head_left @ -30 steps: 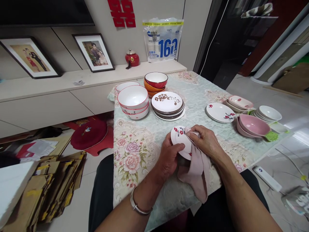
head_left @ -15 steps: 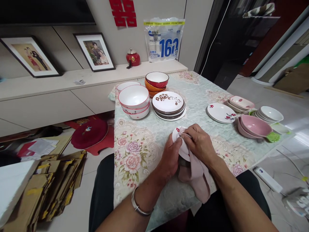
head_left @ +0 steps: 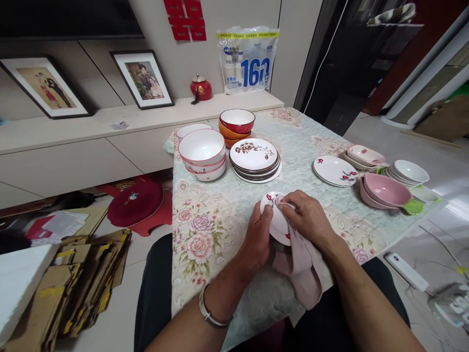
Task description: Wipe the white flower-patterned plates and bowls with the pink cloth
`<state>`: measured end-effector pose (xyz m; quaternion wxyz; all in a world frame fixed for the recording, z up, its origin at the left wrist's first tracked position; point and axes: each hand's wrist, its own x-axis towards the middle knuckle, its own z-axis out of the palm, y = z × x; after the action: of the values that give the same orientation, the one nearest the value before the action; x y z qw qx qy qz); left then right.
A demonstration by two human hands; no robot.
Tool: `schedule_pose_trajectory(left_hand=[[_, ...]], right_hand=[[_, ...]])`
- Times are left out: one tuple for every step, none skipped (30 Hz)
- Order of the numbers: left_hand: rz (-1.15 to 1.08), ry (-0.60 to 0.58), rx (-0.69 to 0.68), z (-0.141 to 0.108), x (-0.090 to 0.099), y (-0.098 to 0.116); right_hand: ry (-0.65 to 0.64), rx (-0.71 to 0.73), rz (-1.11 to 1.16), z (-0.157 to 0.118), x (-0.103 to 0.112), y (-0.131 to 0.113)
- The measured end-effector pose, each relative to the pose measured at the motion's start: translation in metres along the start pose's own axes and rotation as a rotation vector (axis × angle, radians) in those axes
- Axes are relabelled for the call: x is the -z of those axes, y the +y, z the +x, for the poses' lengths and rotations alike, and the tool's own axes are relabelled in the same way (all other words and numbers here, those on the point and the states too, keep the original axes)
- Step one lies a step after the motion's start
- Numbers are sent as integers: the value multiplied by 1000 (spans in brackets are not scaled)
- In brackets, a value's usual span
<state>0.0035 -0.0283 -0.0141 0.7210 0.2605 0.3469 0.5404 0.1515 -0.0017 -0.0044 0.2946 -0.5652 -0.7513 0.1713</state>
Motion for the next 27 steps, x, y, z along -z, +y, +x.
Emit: schedule_pose_trajectory(left_hand=[[2,-1,-8,0,0,0],[0,5,-17,0,1,0],[-6,15,-23,1,1,0],[-14,24,-25,1,2,0],[-21,30,-22,1,2,0],[-26,30,-19,0,3,0],[-26,23,-13,0,3,0],[-22,16,-8,0,3,-1],[-15,14,-3,0,3,-1],[-8,17,3,1,3,-1],[-1,24,13,1,3,-1],[5,31,23,1,3,-1],[10,36,33,1,2,0],[14,36,41,1,2,0],[19,35,43,2,1,0],[23,34,40,2,1,0],[25,34,36,2,1,0],[26,35,33,2,1,0],[24,36,31,2,1,0],[21,37,26,2,1,-1],[17,38,21,2,1,-1],[13,40,15,3,1,-1],[9,43,9,3,1,-2],[5,47,6,3,2,-2],[3,51,8,3,2,-2],[0,56,13,3,2,-2],[-2,59,20,3,2,-2]], right_hand=[[32,31,-5,0,-5,-3],[38,79,17,1,-9,-6],[18,134,62,1,-11,-9],[-22,186,116,1,-11,-11],[-75,224,170,1,-9,-13],[-135,246,214,0,-6,-14],[-201,251,246,0,0,-15],[-268,241,268,0,6,-15],[-329,221,282,-1,12,-14],[-382,198,292,-2,18,-14],[-423,172,297,-3,23,-13],[-450,145,299,-3,27,-11],[-462,116,296,-4,30,-10],[-454,85,285,-4,31,-8],[-429,53,266,-5,30,-6],[-382,22,237,-4,28,-3],[-317,-1,197,-4,25,-1],[-243,-10,149,-3,21,1],[-173,-1,97,-2,16,3],[-117,24,48,-2,11,5],[-78,60,5,-1,6,5],[-51,97,-34,-1,2,5],[-34,122,-73,-1,-1,4],[-22,129,-117,-2,-4,2],[-13,114,-168,-2,-5,1],[-8,85,-224,-3,-5,-1],[-10,50,-279,-4,-4,-3]])
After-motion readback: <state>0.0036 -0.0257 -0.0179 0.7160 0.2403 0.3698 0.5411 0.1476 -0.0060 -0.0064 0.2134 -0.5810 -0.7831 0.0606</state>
